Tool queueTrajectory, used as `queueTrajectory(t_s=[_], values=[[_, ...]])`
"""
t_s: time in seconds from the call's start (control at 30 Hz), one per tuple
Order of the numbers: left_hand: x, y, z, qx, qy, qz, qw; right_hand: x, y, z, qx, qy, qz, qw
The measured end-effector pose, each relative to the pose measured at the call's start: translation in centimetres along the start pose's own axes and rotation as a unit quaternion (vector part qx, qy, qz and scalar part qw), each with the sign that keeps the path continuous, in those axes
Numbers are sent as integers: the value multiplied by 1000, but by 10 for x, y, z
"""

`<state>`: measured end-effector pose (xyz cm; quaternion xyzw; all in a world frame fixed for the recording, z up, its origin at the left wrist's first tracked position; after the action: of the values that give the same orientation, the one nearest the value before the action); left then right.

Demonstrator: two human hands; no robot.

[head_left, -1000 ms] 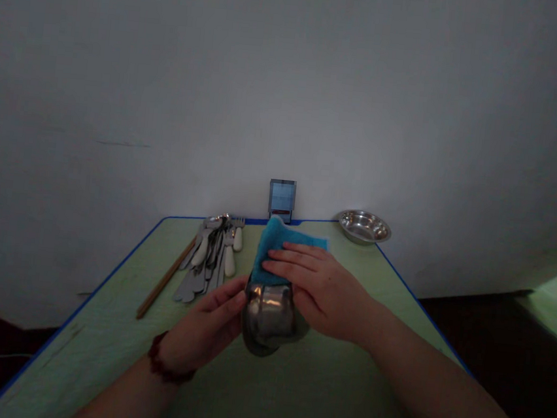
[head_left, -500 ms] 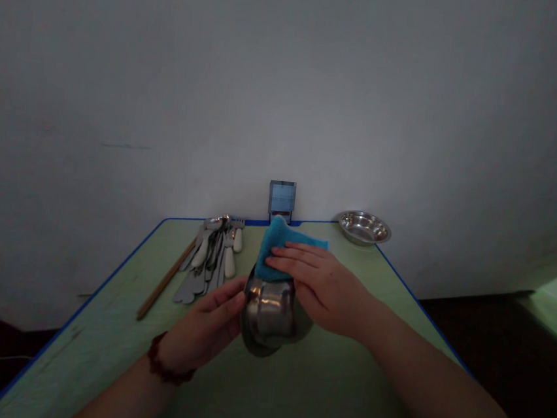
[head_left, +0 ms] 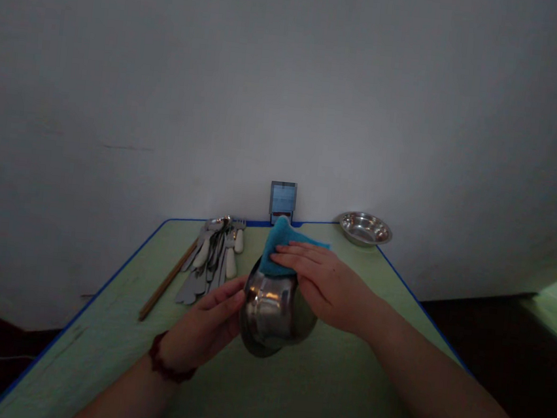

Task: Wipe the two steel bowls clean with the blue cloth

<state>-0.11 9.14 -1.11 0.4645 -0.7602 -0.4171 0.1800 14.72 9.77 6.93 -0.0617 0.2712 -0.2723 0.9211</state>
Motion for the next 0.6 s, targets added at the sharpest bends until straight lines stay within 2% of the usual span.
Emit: queueTrajectory(t_s=[0.43,0.6], values=[[2,2,0,-8,20,3,1000,1,7,-1,-35,11,-30,999],[2,2,0,-6,8,3,1000,2,10,0,-43,19,-42,998]])
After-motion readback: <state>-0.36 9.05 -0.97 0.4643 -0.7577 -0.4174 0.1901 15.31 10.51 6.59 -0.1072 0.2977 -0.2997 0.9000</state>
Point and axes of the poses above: each hand's wrist, its own x-axis away from the middle knuckle, its own z-axis out of the back of the hand, y = z × x, the point moved 5 cm from there along -x, towards the middle knuckle, and after that the axes turned 4 degrees about -y, right-handed, at the moved point
